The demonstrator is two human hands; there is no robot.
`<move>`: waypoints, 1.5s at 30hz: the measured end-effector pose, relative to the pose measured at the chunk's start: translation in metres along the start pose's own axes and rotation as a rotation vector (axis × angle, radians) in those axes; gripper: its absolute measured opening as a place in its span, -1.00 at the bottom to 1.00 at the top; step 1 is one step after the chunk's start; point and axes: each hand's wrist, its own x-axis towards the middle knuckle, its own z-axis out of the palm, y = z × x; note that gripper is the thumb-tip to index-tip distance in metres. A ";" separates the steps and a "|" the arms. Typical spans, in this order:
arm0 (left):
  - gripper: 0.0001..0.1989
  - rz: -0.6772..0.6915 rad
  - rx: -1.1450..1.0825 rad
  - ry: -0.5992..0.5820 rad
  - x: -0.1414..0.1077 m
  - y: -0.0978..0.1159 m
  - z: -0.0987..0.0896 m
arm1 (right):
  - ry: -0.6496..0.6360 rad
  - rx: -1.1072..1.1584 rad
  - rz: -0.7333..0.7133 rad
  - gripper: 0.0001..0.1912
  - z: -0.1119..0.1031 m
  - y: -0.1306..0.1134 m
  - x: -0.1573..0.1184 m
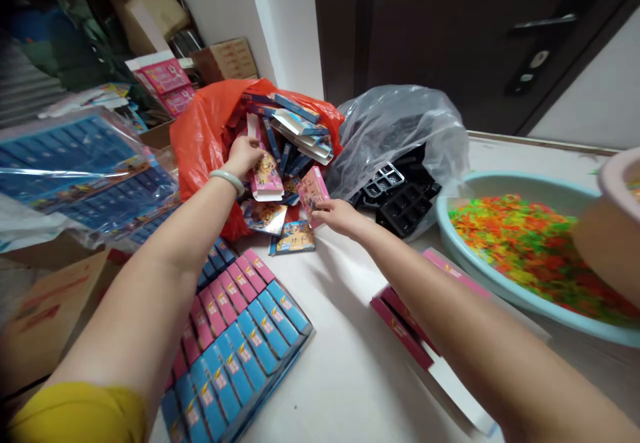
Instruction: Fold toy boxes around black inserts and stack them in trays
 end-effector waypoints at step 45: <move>-0.34 1.363 -0.154 -0.836 -0.583 0.011 0.012 | 0.577 0.531 0.580 -0.54 0.105 0.105 -0.544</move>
